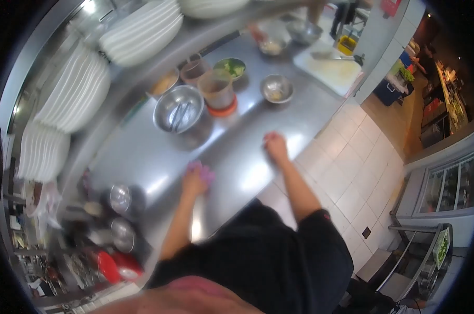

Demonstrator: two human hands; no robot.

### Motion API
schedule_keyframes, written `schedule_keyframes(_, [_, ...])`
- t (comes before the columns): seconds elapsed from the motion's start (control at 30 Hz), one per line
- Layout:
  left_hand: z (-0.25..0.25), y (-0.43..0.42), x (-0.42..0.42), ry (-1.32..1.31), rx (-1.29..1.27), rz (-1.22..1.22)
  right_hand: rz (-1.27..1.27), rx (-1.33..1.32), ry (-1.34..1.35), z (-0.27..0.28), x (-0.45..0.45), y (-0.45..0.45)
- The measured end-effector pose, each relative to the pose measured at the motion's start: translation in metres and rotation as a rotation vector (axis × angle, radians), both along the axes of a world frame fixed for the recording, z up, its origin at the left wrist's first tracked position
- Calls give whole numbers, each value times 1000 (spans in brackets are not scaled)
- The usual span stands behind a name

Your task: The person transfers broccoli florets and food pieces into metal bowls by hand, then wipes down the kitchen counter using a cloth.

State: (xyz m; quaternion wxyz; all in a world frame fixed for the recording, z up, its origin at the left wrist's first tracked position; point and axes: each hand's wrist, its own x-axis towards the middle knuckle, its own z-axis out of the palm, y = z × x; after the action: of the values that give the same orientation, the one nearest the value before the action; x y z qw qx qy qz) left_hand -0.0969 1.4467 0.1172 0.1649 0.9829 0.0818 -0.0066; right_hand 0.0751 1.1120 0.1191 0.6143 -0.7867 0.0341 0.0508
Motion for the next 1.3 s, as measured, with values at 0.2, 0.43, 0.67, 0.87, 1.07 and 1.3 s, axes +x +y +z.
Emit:
schedule_keyframes(0.2, [37, -82, 31, 152, -582, 21, 491, -39, -417, 23, -108, 76])
schedule_keyframes(0.43, [37, -86, 39, -207, -965, 64, 518, -179, -386, 112, -17, 21])
schedule_keyframes(0.67, [50, -101, 65, 18, -398, 94, 1230, 981, -679, 331, 39, -20])
schedule_keyframes(0.87, [20, -175, 81, -169, -186, 545, 1965, 1615, -650, 450, 38, -32])
schedule_keyframes(1.07, [35, -241, 20, -428, -219, 851, 2168, 1827, -296, 464, 4, -45])
schedule_keyframes(1.3, [45, -301, -50, -564, -192, 1146, 2365, 1819, -12, 445, -28, -56])
